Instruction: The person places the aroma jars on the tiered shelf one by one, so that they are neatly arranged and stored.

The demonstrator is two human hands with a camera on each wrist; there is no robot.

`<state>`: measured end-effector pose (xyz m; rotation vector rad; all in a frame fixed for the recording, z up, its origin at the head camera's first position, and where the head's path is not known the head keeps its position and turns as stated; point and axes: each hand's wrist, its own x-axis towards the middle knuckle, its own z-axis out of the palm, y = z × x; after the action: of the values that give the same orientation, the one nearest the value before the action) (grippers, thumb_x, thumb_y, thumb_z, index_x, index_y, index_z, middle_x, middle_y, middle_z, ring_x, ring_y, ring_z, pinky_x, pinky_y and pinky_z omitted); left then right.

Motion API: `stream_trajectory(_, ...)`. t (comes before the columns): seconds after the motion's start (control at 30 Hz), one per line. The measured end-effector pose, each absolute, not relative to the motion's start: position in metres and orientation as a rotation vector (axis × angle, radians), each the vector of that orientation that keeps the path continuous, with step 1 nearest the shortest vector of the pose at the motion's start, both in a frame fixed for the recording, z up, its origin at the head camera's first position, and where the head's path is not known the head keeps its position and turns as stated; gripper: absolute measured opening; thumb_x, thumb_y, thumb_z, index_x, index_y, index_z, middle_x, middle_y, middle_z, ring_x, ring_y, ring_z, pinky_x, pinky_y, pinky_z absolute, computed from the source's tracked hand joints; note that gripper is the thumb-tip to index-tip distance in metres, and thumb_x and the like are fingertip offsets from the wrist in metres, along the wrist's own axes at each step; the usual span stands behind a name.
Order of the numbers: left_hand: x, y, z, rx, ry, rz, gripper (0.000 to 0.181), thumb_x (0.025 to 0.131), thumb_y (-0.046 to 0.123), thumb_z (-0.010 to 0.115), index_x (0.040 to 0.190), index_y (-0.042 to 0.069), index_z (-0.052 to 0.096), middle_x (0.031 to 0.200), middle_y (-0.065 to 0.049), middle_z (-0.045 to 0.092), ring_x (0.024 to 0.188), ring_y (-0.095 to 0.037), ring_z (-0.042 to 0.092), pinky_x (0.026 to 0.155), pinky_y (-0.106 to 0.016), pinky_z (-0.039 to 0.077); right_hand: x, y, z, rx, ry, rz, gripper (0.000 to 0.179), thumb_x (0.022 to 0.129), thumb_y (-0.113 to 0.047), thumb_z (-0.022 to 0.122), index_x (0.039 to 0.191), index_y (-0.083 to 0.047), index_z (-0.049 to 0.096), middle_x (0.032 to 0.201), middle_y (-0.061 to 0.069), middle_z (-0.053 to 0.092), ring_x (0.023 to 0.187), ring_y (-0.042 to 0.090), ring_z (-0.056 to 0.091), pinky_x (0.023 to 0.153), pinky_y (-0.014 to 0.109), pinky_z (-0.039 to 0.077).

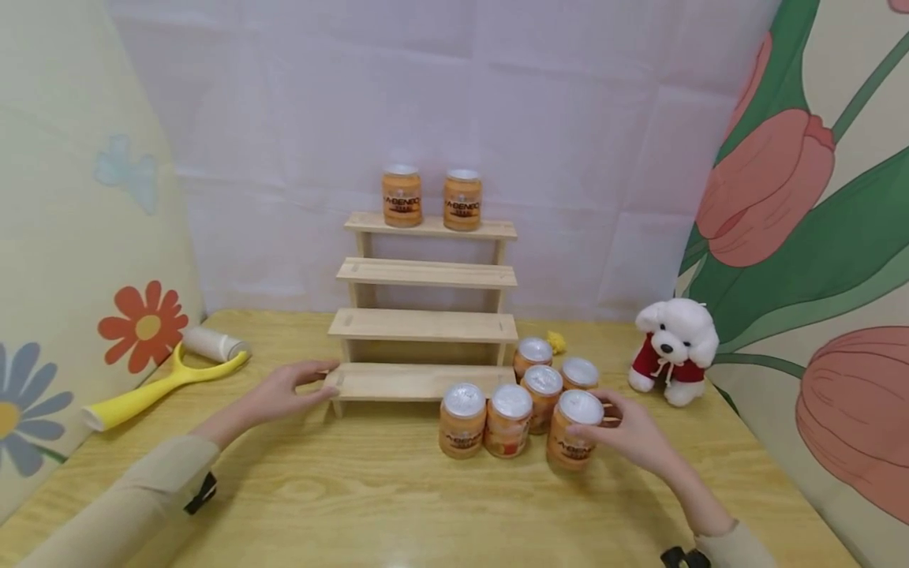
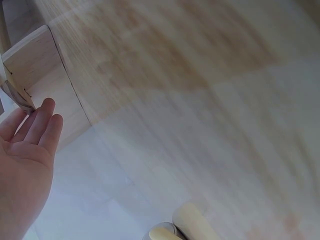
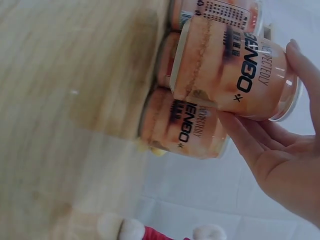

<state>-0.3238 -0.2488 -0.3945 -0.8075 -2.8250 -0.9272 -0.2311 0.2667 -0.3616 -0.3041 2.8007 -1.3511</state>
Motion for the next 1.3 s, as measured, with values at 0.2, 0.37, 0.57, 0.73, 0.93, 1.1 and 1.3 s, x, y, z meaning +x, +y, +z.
stream_trajectory(0.2,-0.325,-0.248,-0.394,-0.806,-2.821,-0.918,0.062,0.091,0.041,0.060,0.135,0.000,0.049,0.135,-0.021,0.051,0.115,-0.036,0.057,0.099,-0.048,0.047,-0.228,0.264,-0.346,-0.383,2.890,-1.307,0.056,0.083,-0.025,0.072,0.126,0.004,0.052,0.111,0.019,0.063,0.089,0.013,0.064,0.066,0.025,0.056)
stream_trajectory(0.37,-0.325,-0.249,-0.395,-0.830,-2.803,-0.910,0.059,0.091,0.038,0.061,0.134,-0.002,0.049,0.133,-0.023,0.052,0.114,-0.036,0.057,0.098,-0.048,0.048,-0.227,0.261,-0.334,-0.448,2.928,-1.306,0.050,0.083,-0.022,0.072,0.123,0.002,0.055,0.108,0.018,0.064,0.085,0.008,0.065,0.066,0.026,0.057)
stream_trajectory(0.57,-0.325,-0.250,-0.396,-0.835,-2.794,-0.913,0.057,0.091,0.035,0.061,0.132,-0.002,0.051,0.132,-0.023,0.053,0.113,-0.036,0.057,0.097,-0.048,0.048,-0.229,0.254,-0.319,-0.490,2.976,-1.300,0.048,0.084,-0.024,0.071,0.124,-0.002,0.055,0.110,0.016,0.064,0.087,0.007,0.065,0.067,0.026,0.057)
stream_trajectory(0.73,-0.324,-0.250,-0.396,-0.822,-2.796,-0.930,0.058,0.091,0.037,0.061,0.133,-0.002,0.051,0.132,-0.022,0.053,0.113,-0.036,0.057,0.098,-0.048,0.048,-0.234,0.246,-0.309,-0.500,2.985,-1.350,0.048,0.085,-0.024,0.070,0.126,-0.005,0.055,0.112,0.015,0.062,0.087,0.004,0.064,0.067,0.028,0.058)
stream_trajectory(0.93,-0.325,-0.249,-0.396,-0.811,-2.813,-0.968,0.061,0.091,0.040,0.060,0.136,0.002,0.047,0.136,-0.020,0.051,0.116,-0.036,0.056,0.099,-0.048,0.047,-0.243,0.234,-0.296,-0.441,2.991,-1.380,0.053,0.087,-0.031,0.068,0.130,-0.005,0.051,0.117,0.015,0.060,0.093,0.009,0.063,0.071,0.028,0.057)
stream_trajectory(1.1,-0.325,-0.250,-0.396,-0.832,-2.808,-0.989,0.060,0.092,0.038,0.059,0.138,0.002,0.046,0.138,-0.020,0.049,0.115,-0.037,0.056,0.099,-0.049,0.047,-0.253,0.223,-0.284,-0.419,2.982,-1.414,0.056,0.087,-0.037,0.066,0.132,-0.009,0.050,0.121,0.011,0.058,0.098,0.012,0.060,0.077,0.033,0.056)
stream_trajectory(1.3,-0.326,-0.252,-0.398,-0.832,-2.797,-0.997,0.058,0.092,0.037,0.059,0.137,0.001,0.046,0.137,-0.020,0.050,0.114,-0.036,0.057,0.098,-0.049,0.047,-0.270,0.207,-0.275,-0.464,2.931,-1.516,0.055,0.087,-0.036,0.067,0.132,-0.009,0.050,0.121,0.012,0.057,0.099,0.009,0.058,0.083,0.031,0.055)
